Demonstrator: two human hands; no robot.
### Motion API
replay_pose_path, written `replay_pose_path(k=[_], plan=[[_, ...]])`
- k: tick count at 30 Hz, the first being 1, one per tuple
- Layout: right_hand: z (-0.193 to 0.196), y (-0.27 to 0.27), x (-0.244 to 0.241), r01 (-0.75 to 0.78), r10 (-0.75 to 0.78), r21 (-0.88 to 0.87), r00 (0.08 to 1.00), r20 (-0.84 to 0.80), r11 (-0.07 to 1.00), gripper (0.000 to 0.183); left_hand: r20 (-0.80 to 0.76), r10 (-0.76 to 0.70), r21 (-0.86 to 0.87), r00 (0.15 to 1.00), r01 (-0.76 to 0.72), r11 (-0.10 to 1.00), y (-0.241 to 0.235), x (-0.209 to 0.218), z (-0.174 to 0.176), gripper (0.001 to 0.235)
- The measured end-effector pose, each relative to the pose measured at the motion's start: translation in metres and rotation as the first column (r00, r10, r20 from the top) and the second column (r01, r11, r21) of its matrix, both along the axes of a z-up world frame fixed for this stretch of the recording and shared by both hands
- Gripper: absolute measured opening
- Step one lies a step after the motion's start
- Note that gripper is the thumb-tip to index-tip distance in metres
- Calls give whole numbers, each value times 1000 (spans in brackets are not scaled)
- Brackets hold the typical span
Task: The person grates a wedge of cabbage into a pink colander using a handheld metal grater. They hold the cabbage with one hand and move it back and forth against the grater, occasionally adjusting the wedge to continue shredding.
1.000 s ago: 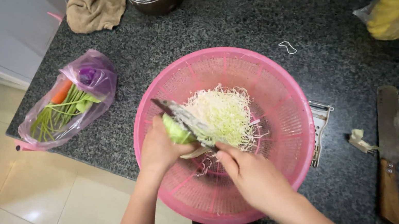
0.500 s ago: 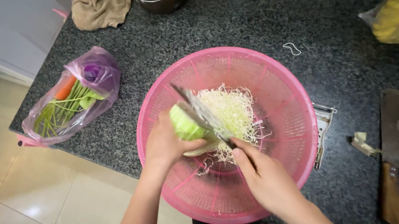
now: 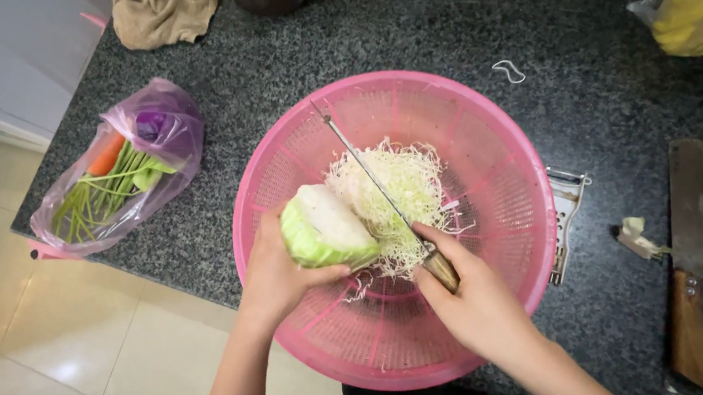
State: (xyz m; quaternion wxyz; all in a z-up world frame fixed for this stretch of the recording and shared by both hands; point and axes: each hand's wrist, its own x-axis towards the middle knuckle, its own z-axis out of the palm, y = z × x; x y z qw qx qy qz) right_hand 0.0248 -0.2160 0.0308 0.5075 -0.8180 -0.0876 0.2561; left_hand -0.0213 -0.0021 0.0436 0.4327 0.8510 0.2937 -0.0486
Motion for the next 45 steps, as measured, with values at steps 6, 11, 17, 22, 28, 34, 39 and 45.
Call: replay_pose_path(k=[6,11,17,22,28,34,39,45], plan=[[-18,-1,-6,-17,14,-65,999,-49,998,49,22,-52,-10,998,52,999,-12,1,8,112],[-4,0,-3,-60,56,-101,997,-48,993,50,64,-29,-17,998,30,999,-1,-5,-14,116],[1,-3,7,-146,175,-301,982,71,942,47,101,-49,-17,994,51,999,-3,-6,-14,117],[-19,3,7,-85,338,-548,861,380,832,31,135,-64,-6,989,66,998,-2,-9,-21,117],[-16,39,11,-225,339,-271,786,517,936,14,176,-116,30,978,113,993,2,-12,-29,116],[-26,57,6,-329,363,-167,734,574,929,14,192,-194,64,962,185,981,2,-15,-35,114],[-34,55,5,-289,298,-121,709,639,950,12,220,-256,105,941,238,966,4,-17,-40,112],[-31,57,0,-308,323,-133,727,606,942,13,203,-244,133,948,221,966,4,-18,-40,112]])
